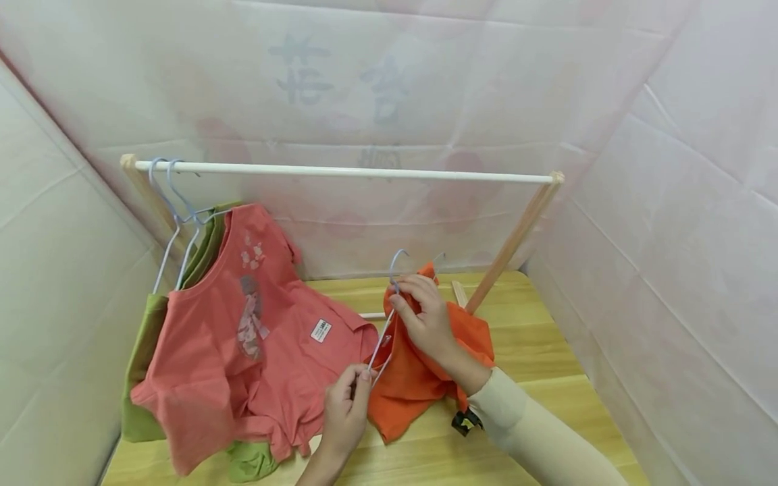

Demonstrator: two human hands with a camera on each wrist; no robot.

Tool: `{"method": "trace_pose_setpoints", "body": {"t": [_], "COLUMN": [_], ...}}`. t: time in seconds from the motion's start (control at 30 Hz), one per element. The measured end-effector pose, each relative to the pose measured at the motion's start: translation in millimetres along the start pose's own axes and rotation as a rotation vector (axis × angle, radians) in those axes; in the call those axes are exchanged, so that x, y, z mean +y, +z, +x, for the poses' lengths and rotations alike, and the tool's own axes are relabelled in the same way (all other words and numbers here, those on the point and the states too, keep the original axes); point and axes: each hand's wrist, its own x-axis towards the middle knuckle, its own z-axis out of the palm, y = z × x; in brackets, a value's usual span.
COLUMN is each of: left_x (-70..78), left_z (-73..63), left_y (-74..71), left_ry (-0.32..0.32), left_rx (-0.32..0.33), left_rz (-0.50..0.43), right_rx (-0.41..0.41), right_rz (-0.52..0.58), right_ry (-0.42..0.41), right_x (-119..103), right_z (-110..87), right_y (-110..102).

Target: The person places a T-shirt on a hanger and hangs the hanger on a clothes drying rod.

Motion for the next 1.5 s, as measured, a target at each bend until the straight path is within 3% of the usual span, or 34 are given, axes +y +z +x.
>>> {"method": "trace_pose_setpoints", "body": {"t": [0.17, 0.27, 0.37, 0.47, 0.53, 0.63, 0.73, 0.83, 1.0, 1.27, 1.5], "left_x": [-24.2, -34.1, -39.1, -43.5, -47.6, -54.3, -59.9, -62.3, -59.0, -39.5, -22.9], "left_z": [-8.2, -9.7, -8.8, -8.6, -9.8, -12.8, -16.4, -20.1, -24.4, -21.4, -15.4], "left_y": [0.8, -6.8, -16.0, -21.1, -21.6, -19.4, -15.9, -12.6, -10.8, -23.3, -35.8], "left_ry": [0.028, 0.018, -0.087, -0.264, -0.357, -0.412, -0.421, -0.433, -0.396, -0.32, -0.225], "left_rx": [-0.037, -0.016, 0.053, 0.073, 0.028, -0.087, -0.206, -0.246, -0.174, -0.077, -0.024], "left_rz": [0.0, 0.02, 0.019, 0.005, 0.028, 0.032, -0.022, -0.053, -0.049, 0.043, 0.044], "right_rx": [-0.02, -0.009, 0.025, 0.065, 0.091, 0.119, 0.136, 0.135, 0.137, 0.156, 0.19], "right_rz": [-0.01, -0.013, -0.015, -0.008, -0.004, 0.012, 0.032, 0.033, 0.021, -0.039, -0.117], "right_ry": [-0.077, -0.11, -0.124, -0.137, -0.138, -0.133, -0.113, -0.101, -0.09, -0.053, 0.001], "right_x": [3.4, 3.0, 1.7, 0.1, -2.6, -10.4, -24.6, -37.8, -42.7, -32.5, -8.2], "right_z": [6.3, 11.6, 17.6, 23.3, 26.7, 32.1, 38.0, 42.5, 44.3, 43.9, 43.2], "right_y": [-7.7, -13.1, -18.4, -24.3, -28.4, -33.7, -38.9, -43.8, -50.3, -55.3, -59.9]}}
